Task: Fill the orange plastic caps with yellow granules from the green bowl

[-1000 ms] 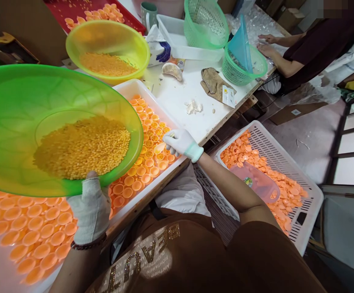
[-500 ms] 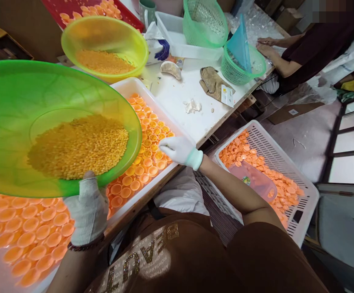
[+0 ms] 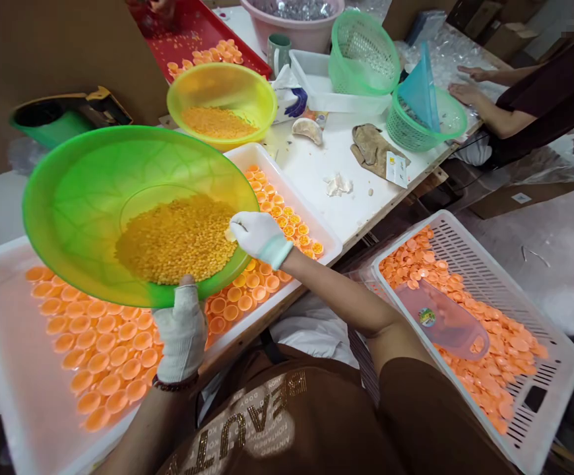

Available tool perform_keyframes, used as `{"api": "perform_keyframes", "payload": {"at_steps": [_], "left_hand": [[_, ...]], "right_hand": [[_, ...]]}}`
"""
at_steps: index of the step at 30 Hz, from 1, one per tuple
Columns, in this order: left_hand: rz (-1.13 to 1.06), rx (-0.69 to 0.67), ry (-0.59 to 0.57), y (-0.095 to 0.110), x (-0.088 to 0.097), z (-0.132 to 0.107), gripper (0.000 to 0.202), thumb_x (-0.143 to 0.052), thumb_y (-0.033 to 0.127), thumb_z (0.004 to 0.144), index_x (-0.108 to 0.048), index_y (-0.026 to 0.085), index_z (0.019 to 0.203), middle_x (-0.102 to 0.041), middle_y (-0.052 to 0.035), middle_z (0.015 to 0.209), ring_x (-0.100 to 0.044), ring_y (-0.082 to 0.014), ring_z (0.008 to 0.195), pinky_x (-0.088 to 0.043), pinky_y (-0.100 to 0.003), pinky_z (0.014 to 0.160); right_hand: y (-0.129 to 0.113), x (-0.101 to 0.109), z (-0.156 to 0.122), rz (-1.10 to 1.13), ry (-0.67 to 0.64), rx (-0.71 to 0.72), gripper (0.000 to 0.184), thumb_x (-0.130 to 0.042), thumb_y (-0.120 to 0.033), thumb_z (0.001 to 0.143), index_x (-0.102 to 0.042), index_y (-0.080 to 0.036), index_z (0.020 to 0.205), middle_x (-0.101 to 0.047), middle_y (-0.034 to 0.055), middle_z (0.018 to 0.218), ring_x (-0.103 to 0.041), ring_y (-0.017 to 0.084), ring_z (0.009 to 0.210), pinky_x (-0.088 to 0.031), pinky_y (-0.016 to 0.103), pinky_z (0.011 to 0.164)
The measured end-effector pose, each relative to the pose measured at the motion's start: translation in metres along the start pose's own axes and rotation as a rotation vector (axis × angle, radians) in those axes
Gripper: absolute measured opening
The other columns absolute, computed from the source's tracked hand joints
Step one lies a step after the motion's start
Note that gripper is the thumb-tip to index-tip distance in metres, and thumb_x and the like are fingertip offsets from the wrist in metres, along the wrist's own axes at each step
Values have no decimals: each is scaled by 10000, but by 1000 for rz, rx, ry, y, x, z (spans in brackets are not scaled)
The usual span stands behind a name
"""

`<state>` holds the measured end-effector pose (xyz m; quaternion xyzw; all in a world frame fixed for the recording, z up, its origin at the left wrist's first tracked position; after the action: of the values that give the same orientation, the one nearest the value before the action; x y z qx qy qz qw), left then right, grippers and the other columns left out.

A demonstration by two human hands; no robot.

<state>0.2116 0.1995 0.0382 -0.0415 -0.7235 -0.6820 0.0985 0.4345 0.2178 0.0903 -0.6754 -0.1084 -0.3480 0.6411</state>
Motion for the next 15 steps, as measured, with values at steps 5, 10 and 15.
{"api": "perform_keyframes", "payload": {"at_steps": [5, 10, 15], "left_hand": [[-105, 43, 21, 1, -1, 0, 570, -691, 499, 849, -618, 143, 1289, -653, -156, 1375, -638, -278, 1259, -479, -405, 1134], [-126, 44, 14, 1, -2, 0, 596, -710, 491, 851, -607, 144, 1325, -648, -166, 1383, -635, -297, 1270, -484, -441, 1134], [-151, 44, 10, -5, -1, 2, 636, -716, 505, 849, -581, 155, 1363, -622, -165, 1416, -605, -307, 1315, -462, -451, 1161]], "right_hand": [[14, -38, -9, 464, -174, -381, 105, -565, -183, 948, -650, -170, 886, -653, -19, 661, -641, 107, 510, -508, 193, 450], [17, -37, -20, 823, -178, -555, 132, -576, -136, 966, -592, -147, 836, -615, -23, 603, -573, 72, 480, -486, 158, 419], [29, -11, -27, 1018, -209, -562, 119, -610, -173, 967, -605, -132, 856, -584, -37, 603, -518, 39, 466, -430, 116, 409]]}}
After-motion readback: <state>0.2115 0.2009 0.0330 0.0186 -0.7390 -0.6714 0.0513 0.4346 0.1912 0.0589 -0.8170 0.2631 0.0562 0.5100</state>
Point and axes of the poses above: each hand's wrist, its own z-axis towards the middle knuckle, its own x-axis out of the back of the hand, y = z × x, the point moved 7 cm from there along z, towards the middle knuckle
